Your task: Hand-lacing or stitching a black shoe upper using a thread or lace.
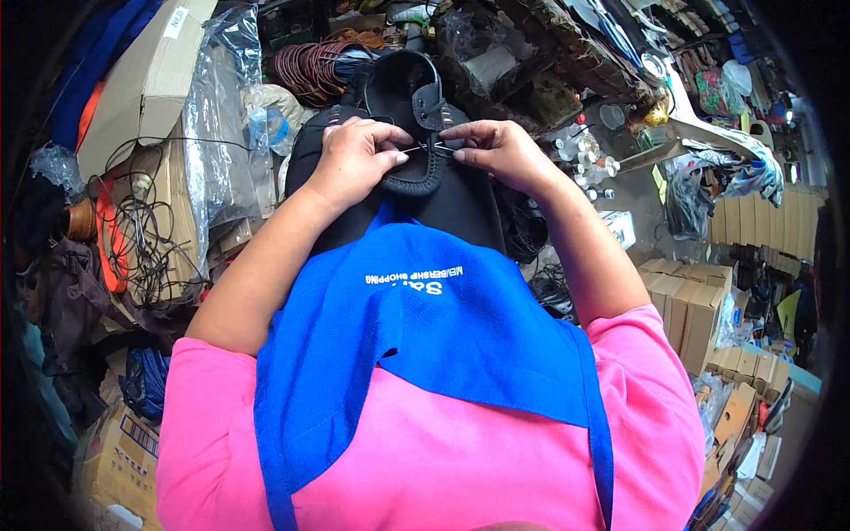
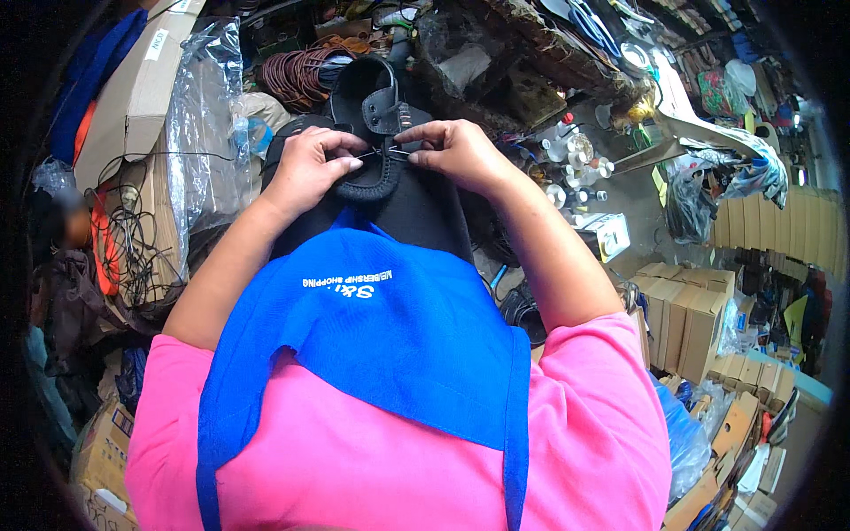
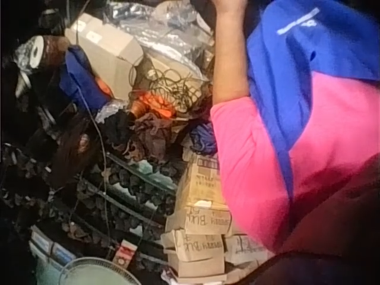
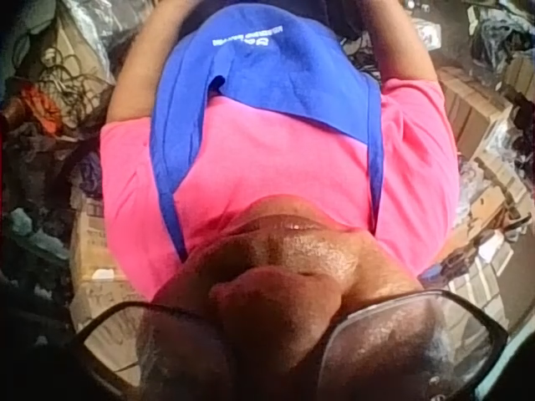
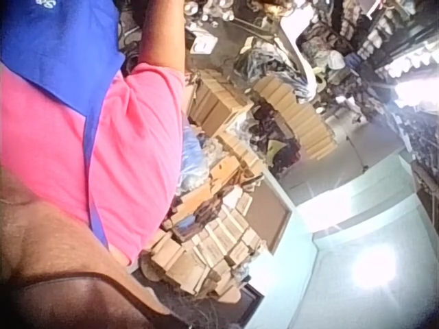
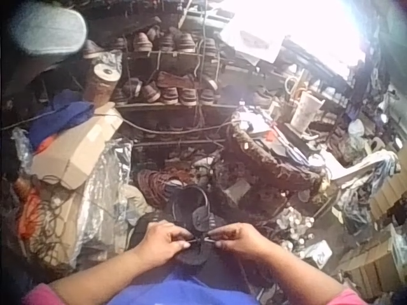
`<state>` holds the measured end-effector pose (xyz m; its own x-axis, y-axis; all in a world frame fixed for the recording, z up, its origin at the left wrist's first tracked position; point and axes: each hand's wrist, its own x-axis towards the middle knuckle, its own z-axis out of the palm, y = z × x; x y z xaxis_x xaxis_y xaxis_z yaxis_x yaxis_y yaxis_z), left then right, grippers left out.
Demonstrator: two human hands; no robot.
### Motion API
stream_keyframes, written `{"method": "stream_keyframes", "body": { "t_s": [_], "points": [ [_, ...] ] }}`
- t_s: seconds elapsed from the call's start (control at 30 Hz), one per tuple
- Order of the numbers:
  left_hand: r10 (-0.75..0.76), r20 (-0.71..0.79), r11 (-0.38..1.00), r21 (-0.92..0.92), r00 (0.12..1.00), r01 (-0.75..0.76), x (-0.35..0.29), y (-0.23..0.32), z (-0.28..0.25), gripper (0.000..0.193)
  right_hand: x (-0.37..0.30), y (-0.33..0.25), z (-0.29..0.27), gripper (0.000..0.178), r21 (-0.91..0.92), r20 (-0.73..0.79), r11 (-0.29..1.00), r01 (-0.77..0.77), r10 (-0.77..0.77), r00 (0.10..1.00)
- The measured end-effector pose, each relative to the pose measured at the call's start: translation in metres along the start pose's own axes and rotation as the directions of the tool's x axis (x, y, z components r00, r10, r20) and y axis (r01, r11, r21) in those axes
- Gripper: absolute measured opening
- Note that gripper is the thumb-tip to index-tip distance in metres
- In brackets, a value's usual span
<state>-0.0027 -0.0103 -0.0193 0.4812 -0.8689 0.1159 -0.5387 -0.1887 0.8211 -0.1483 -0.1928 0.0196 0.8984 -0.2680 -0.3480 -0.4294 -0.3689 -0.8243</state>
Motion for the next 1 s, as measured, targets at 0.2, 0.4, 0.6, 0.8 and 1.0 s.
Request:
{"method": "stream_keyframes", "body": {
  "t_s": [0.2, 0.4, 0.6, 0.8, 1.0],
  "points": [
    [-0.201, 0.1, 0.978, -0.026, 0.974, 0.205, 0.009, -0.002, 0.012, 0.021, 0.007, 0.01, 0.004, 0.031, 0.214, 0.014, 0.975, -0.064, 0.062, 0.998],
    [-0.178, 0.131, 0.979, -0.076, 0.975, 0.189, 0.019, -0.001, 0.017, 0.019, 0.027, 0.022, 0.011, 0.02, 0.186, -0.041, 0.979, 0.089, -0.083, 0.996],
    [0.101, 0.137, 0.964, 0.232, 0.985, -0.131, 0.018, 0.004, 0.0, 0.014, 0.028, 0.006, 0.002, 0.015, 0.003, 0.064, 1.0, -0.023, 0.023, 0.998],
    [0.113, 0.122, 0.932, 0.33, 0.986, -0.148, 0.002, 0.0, -0.011, 0.012, 0.021, 0.025, -0.016, 0.017, 0.298, 0.138, 0.953, -0.043, 0.001, 0.99],
    [-0.054, 0.201, 0.989, 0.146, 0.978, 0.024, 0.012, 0.006, -0.001, 0.015, 0.009, 0.042, -0.015, 0.024, -0.036, 0.078, 0.997, 0.07, -0.067, 0.995]
  ]
}}
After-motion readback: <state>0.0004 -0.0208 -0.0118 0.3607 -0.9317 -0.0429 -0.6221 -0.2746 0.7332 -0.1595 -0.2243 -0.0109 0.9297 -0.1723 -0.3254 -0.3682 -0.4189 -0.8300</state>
